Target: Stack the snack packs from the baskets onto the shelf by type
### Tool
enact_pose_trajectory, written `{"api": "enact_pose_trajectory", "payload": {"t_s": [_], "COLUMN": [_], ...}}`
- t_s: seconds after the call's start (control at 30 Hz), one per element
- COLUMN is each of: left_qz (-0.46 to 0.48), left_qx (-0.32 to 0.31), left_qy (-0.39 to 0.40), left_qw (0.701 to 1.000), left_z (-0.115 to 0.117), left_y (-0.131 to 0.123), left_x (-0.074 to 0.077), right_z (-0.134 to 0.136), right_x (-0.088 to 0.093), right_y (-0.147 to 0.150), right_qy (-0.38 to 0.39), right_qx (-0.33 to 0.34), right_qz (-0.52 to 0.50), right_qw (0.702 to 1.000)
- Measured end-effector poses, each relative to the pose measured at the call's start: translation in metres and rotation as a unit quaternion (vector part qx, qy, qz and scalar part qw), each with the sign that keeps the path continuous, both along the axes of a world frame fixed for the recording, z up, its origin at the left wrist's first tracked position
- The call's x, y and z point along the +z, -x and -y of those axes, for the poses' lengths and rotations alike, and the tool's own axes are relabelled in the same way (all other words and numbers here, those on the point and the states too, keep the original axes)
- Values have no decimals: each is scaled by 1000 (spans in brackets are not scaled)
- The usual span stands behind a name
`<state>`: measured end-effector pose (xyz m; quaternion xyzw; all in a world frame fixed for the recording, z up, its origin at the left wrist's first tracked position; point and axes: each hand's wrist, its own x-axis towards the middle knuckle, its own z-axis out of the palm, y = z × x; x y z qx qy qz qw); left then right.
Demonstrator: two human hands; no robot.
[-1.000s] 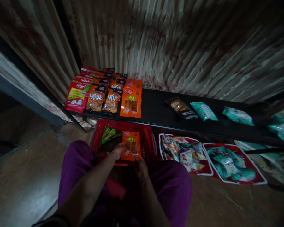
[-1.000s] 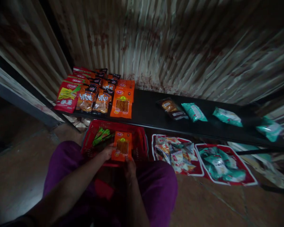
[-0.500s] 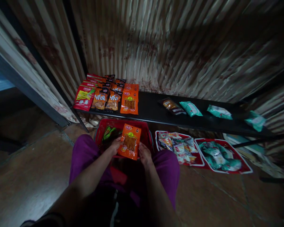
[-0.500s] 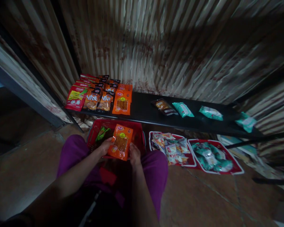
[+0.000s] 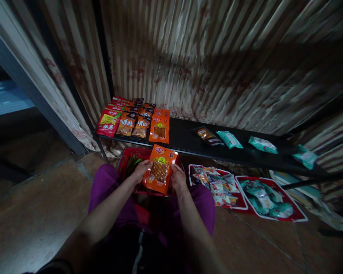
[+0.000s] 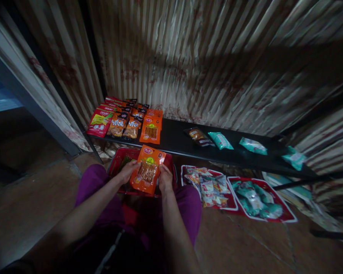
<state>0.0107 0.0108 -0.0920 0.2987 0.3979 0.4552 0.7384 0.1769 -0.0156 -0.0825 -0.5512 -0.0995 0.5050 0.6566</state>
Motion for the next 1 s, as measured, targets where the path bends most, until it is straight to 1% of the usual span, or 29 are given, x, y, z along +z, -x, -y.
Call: {"api": "enact_pose_trajectory", "payload": {"t_s": [0.1, 0.2, 0.3, 0.43, 0.7, 0.83, 1.0], "left_qz": [-26, -53, -75, -89, -99, -99, -92], "left_qx": [54, 73, 99, 128, 133, 128, 113], "left_qy": [-23, -44, -46, -28, -12, -9, -1], "left_qw": [998, 995, 991, 987, 986, 987, 989], "left_z": [-9, -13, -14, -11, -10, -12, -13], "left_y": [0, -1, -4, -8, -7, -6, -5], "left_x": [15, 27, 33, 35, 35, 36, 42], "right_z": [-2, -4, -4, -4, -9, -13, -20], "right_x": [13, 23, 30, 37, 40, 39, 37], "right_y": [2, 0, -2, -4, -6, -6, -6], "right_qy": [-14, -26, -34, -33, -33, -20, -32], "right_qx": [7, 29, 53, 61, 69, 56, 21], "right_qz": [14, 39, 63, 55, 34, 37, 18], "right_qw": [1000, 998, 996, 996, 997, 998, 999]}}
